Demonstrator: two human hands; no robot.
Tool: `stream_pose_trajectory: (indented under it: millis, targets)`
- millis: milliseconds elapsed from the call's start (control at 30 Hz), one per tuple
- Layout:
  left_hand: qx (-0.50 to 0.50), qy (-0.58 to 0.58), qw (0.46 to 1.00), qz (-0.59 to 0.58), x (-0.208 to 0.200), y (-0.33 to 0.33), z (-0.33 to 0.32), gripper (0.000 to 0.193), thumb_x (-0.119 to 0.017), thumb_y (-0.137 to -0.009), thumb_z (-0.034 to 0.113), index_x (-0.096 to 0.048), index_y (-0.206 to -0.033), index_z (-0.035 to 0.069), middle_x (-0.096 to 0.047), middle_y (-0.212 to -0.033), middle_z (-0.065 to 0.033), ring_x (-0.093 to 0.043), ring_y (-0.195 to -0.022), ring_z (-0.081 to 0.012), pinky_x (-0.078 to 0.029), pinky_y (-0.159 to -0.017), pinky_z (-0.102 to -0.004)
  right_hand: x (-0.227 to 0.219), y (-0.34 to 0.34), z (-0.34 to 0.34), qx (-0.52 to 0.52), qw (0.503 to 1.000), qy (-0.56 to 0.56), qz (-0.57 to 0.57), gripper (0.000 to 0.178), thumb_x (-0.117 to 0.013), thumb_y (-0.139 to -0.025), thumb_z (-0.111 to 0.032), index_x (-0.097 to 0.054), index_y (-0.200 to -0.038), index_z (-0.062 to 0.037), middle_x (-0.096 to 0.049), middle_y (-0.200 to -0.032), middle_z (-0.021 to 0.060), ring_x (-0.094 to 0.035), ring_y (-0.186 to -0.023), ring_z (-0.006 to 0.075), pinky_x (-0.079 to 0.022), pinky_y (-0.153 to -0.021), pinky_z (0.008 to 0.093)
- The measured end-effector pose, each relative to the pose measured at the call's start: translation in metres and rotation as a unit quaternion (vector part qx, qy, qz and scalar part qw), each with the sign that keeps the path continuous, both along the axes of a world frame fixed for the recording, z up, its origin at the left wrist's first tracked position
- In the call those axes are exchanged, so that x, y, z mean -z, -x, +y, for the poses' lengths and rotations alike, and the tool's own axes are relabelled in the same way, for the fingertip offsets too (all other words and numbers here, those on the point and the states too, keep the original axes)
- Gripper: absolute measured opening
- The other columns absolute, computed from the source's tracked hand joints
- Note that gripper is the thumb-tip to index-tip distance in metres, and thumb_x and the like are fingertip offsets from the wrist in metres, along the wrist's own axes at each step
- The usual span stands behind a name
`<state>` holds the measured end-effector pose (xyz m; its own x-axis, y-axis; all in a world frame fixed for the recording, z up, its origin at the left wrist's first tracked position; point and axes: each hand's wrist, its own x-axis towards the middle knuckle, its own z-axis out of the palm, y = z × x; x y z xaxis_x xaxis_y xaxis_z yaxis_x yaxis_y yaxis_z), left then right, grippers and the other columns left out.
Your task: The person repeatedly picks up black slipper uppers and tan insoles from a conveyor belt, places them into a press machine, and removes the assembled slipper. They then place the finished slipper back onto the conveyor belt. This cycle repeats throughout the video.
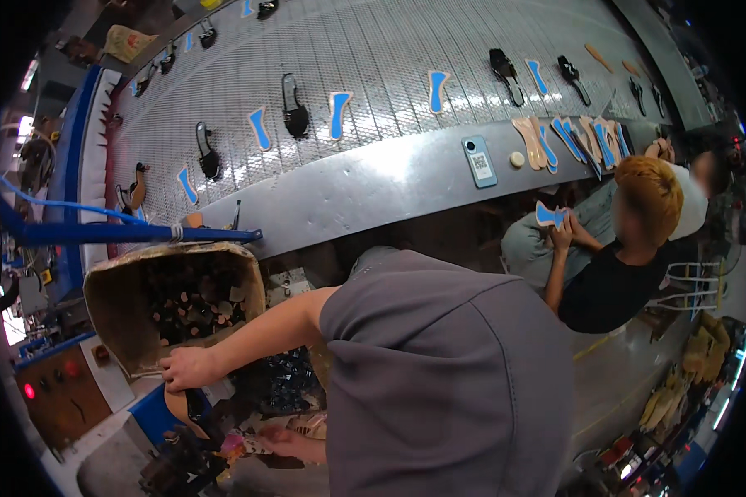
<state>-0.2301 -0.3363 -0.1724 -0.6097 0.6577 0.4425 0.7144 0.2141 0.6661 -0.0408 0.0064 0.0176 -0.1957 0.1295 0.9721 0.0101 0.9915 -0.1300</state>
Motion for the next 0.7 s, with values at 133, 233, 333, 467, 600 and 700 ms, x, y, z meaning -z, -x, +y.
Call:
stream_pose_trajectory:
  millis: [133,233,333,467,600,700]
  targets:
    - [-0.052,0.052,0.989,0.130,-0.111,0.011,0.012,0.046,-0.067,-0.097,0.033,-0.066,-0.122,-0.005,-0.069,-0.113,-0.0228,-0.066,-0.099,-0.0327,-0.053,-0.088,-0.0446,0.011,-0.032,0.002,-0.051,0.996,-0.001,-0.071,0.017,-0.066,-0.082,-0.029,-0.070,-0.082,-0.0126,-0.069,-0.079,0.0094,-0.069,-0.081,0.0316,-0.054,-0.063,0.0456]
    - [-0.058,0.080,0.978,0.182,-0.155,0.013,0.026,0.046,-0.069,-0.096,0.036,-0.068,-0.120,-0.004,-0.070,-0.111,-0.0216,-0.066,-0.097,-0.0337,-0.053,-0.089,-0.0458,0.056,-0.129,0.023,-0.175,0.943,0.204,-0.198,0.025,-0.066,-0.086,-0.029,-0.069,-0.098,-0.0072,-0.071,-0.089,0.0174,-0.069,-0.092,0.0404,-0.055,-0.077,0.0531]
    - [-0.043,0.084,0.970,0.225,-0.187,0.007,0.062,0.045,-0.070,-0.096,0.038,-0.069,-0.117,-0.002,-0.070,-0.110,-0.0204,-0.066,-0.096,-0.0348,-0.053,-0.089,-0.0470,0.166,-0.232,0.088,-0.303,0.896,0.296,-0.133,0.038,-0.068,-0.092,-0.028,-0.068,-0.119,-0.0023,-0.072,-0.100,0.0215,-0.069,-0.093,0.0369,-0.053,-0.082,0.0484]
    - [-0.043,0.093,0.959,0.263,-0.208,-0.001,0.076,0.044,-0.072,-0.095,0.041,-0.072,-0.113,0.000,-0.070,-0.109,-0.0188,-0.066,-0.094,-0.0361,-0.053,-0.090,-0.0486,0.289,-0.395,0.107,-0.330,0.663,0.672,0.006,0.033,-0.070,-0.095,-0.019,-0.069,-0.123,-0.0002,-0.074,-0.109,0.0067,-0.066,-0.093,0.0173,-0.055,-0.084,0.0355]
    - [-0.054,0.111,0.949,0.290,-0.230,-0.012,0.070,0.044,-0.074,-0.094,0.044,-0.074,-0.109,0.003,-0.071,-0.108,-0.0172,-0.066,-0.092,-0.0375,-0.053,-0.091,-0.0501,0.332,-0.478,0.141,-0.148,0.479,0.827,0.256,0.032,-0.061,-0.105,-0.030,-0.063,-0.125,-0.0061,-0.071,-0.111,0.0060,-0.067,-0.091,0.0172,-0.057,-0.074,0.0326]
    - [-0.046,0.098,0.930,0.352,-0.245,-0.027,0.089,0.044,-0.075,-0.094,0.046,-0.076,-0.106,0.004,-0.071,-0.107,-0.0160,-0.066,-0.091,-0.0386,-0.053,-0.091,-0.0513,0.394,-0.539,0.225,-0.096,0.488,0.765,0.409,0.032,-0.059,-0.106,-0.032,-0.063,-0.125,-0.0062,-0.072,-0.112,0.0093,-0.068,-0.086,0.0197,-0.057,-0.070,0.0339]
